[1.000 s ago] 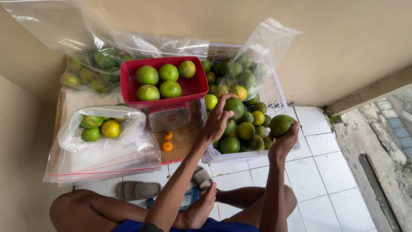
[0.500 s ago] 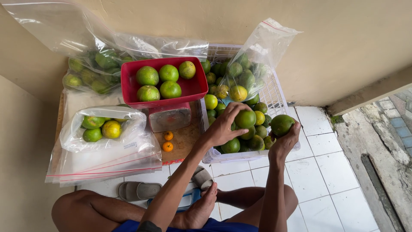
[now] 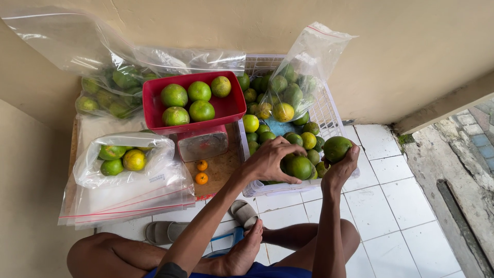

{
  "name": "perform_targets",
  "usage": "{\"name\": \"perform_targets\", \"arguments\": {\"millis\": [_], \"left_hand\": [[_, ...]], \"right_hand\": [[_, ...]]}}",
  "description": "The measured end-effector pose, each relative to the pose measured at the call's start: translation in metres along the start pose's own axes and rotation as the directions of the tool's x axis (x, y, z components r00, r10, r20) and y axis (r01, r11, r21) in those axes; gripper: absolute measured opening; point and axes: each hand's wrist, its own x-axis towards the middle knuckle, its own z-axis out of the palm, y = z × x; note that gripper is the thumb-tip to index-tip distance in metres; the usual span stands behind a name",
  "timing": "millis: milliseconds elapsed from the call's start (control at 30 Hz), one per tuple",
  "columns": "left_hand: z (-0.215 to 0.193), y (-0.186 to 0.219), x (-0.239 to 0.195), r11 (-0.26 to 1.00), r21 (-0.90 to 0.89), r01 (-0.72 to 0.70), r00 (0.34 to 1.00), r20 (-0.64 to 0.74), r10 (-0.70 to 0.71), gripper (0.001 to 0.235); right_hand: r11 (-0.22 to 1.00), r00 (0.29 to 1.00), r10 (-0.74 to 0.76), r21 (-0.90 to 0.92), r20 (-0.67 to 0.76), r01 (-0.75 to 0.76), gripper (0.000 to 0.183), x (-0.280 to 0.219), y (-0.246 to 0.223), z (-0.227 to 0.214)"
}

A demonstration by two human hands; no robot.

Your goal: The person picks green limes from a white crate and places them into a red weighing tray. They then transfer the limes from the tray into a clear plastic bag and seal it.

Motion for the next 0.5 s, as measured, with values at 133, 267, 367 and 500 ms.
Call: {"name": "perform_targets", "arguments": {"millis": [133, 267, 367, 500], "left_hand": [[0.007, -0.005, 0.002, 0.998, 0.065, 0.003, 1.000, 0.018, -0.004, 0.070], [0.005, -0.002, 0.002, 0.990, 0.127, 0.054, 0.997, 0.041, -0.060, 0.076], [0.003, 0.002, 0.001, 0.991, 0.110, 0.075, 0.995, 0.055, -0.082, 0.077], [0.003, 0.002, 0.002, 0.991, 0.094, 0.098, 0.992, 0.071, -0.105, 0.082]], "right_hand": [[1.000, 1.000, -0.004, -0.004, 0.007, 0.004, 0.054, 0.003, 0.010, -0.004], [1.000, 1.000, -0.005, -0.024, 0.029, 0.006, 0.054, 0.000, 0.000, -0.001], [1.000, 0.999, -0.001, -0.028, 0.035, 0.002, 0.053, 0.000, 0.000, 0.000], [0.999, 0.999, -0.005, -0.039, 0.035, 0.007, 0.053, -0.001, -0.003, 0.001]]}}
